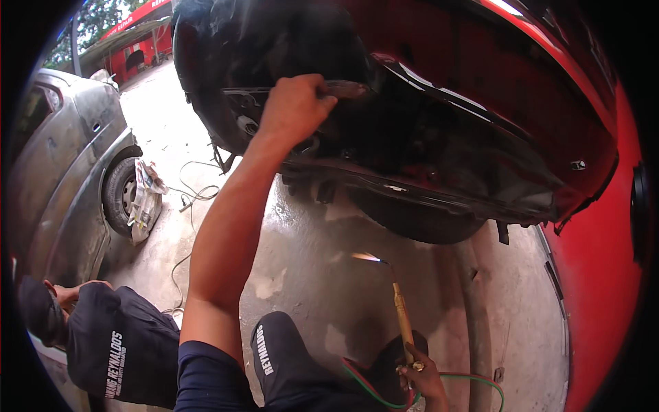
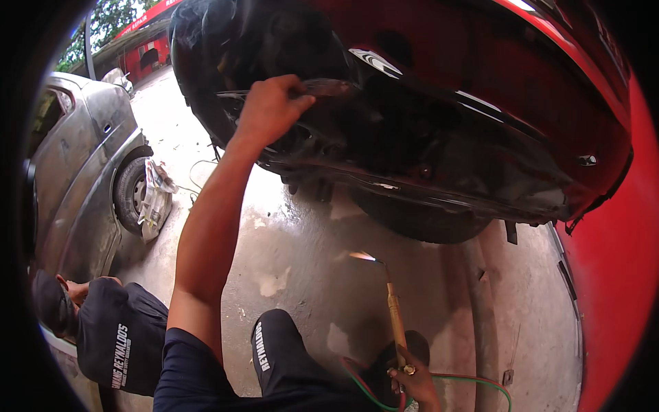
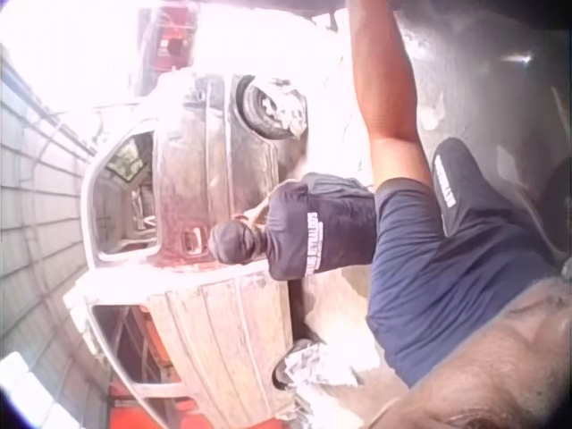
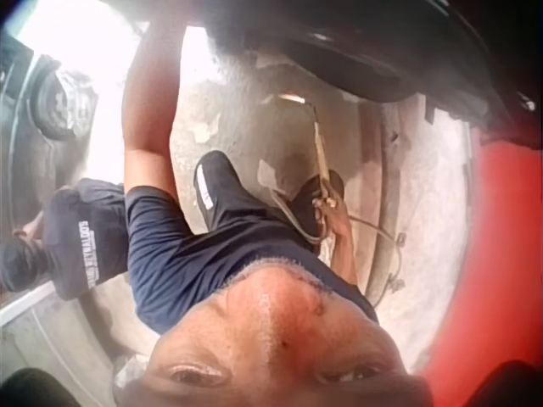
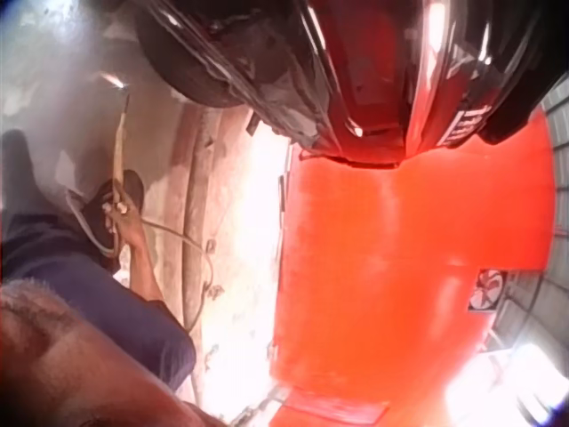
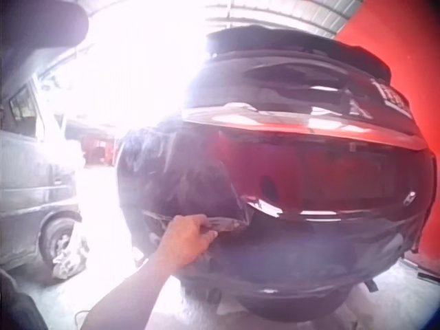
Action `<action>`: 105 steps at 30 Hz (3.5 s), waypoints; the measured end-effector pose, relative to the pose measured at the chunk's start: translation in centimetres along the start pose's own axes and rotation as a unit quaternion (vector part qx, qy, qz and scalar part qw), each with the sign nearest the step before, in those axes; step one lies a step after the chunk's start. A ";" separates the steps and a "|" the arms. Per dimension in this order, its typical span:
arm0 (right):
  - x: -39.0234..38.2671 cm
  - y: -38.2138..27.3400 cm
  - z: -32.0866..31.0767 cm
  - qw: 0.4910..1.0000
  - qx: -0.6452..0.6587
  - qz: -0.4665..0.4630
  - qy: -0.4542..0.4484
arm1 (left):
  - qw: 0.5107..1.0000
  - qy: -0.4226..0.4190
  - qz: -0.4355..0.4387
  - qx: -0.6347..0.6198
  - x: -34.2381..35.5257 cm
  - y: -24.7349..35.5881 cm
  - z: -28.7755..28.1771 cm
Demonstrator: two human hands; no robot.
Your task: The person closes the trunk of a car, ignites a torch using a spark lighter, and heats the rear panel while scraping it with a metal scraper. Afterwards, the person sets the torch down and picks up metal rods from the floor.
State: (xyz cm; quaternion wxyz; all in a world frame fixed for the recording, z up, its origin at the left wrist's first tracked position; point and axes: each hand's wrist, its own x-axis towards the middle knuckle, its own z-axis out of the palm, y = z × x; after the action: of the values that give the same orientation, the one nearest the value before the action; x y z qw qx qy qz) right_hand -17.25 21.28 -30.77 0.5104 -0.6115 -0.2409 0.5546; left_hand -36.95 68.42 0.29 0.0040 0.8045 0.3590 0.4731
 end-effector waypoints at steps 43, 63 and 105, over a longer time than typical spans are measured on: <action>-0.5 0.6 -1.5 0.997 -0.002 0.013 -0.075 | 0.997 -0.001 -0.080 0.019 -1.2 -1.3 -1.9; 0.3 -0.4 0.3 0.995 -0.010 0.032 -0.097 | 1.000 -0.008 0.015 0.023 -0.3 1.3 0.8; -2.0 1.3 -1.4 0.999 0.016 0.016 -0.049 | 0.980 0.194 0.032 0.021 -5.5 -4.7 4.6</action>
State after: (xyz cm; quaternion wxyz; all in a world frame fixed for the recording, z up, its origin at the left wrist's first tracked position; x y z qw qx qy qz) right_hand -16.86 18.59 -31.20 0.4984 -0.5791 -0.2468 0.5961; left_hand -37.72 70.22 -8.03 -0.0973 0.7083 0.3370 0.6126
